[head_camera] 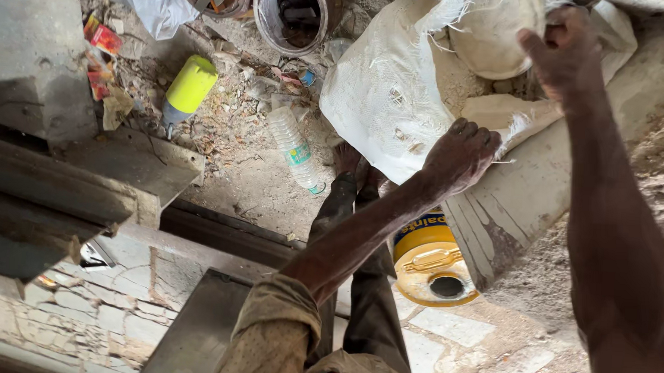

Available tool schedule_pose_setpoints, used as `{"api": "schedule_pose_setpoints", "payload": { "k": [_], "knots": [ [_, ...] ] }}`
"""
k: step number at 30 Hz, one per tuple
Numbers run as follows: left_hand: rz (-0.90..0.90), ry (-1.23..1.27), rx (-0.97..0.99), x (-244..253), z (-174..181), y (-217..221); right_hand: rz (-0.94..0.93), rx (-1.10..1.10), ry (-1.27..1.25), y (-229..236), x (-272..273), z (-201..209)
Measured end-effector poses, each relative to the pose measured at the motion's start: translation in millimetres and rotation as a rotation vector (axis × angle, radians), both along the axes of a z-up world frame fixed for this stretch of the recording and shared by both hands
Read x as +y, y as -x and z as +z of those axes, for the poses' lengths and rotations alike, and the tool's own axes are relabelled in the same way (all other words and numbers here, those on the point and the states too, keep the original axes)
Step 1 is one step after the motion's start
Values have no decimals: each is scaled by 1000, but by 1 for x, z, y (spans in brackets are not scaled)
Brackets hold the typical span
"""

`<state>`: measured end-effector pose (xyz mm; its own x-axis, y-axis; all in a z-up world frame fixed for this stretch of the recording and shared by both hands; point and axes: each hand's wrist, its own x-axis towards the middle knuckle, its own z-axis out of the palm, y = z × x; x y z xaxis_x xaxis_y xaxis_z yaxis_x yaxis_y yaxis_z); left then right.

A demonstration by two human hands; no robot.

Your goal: The person scoops a white powder from a sack into a container, then pours it into a stone basin containing water. Using a trowel, they mix the powder and water together to form a cement paste.

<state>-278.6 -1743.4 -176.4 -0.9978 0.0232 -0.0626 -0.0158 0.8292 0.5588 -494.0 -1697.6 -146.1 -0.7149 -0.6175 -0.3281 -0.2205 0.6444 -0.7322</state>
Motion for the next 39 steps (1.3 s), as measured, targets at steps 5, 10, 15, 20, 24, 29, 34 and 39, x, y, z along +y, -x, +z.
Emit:
{"api": "schedule_pose_setpoints", "payload": {
  "k": [5, 10, 15, 20, 24, 29, 34, 39],
  "knots": [
    [-13, 14, 11, -3, 10, 1, -114, -178, -436, -9, 30, 13],
    [-19, -2, -42, -2, 18, 0, 368, -231, -670, -20, 48, -3],
    [-24, 56, -52, 0, 18, 3, 637, -179, -916, -18, 14, -33],
    [-43, -14, -33, -6, 17, -1, 705, -130, -1021, -27, 11, -33],
    [-38, 71, 56, -7, 29, -12, 660, 9, -970, -51, 33, -10],
    [-128, 93, -99, -21, 35, -18, 435, 137, -330, -27, 13, 12],
    [-172, 93, -191, -25, 40, -26, 197, -13, -371, -26, 11, 18],
    [-153, 258, -110, -47, 36, -18, -117, -251, -351, -58, 26, 11]
  ]
}}
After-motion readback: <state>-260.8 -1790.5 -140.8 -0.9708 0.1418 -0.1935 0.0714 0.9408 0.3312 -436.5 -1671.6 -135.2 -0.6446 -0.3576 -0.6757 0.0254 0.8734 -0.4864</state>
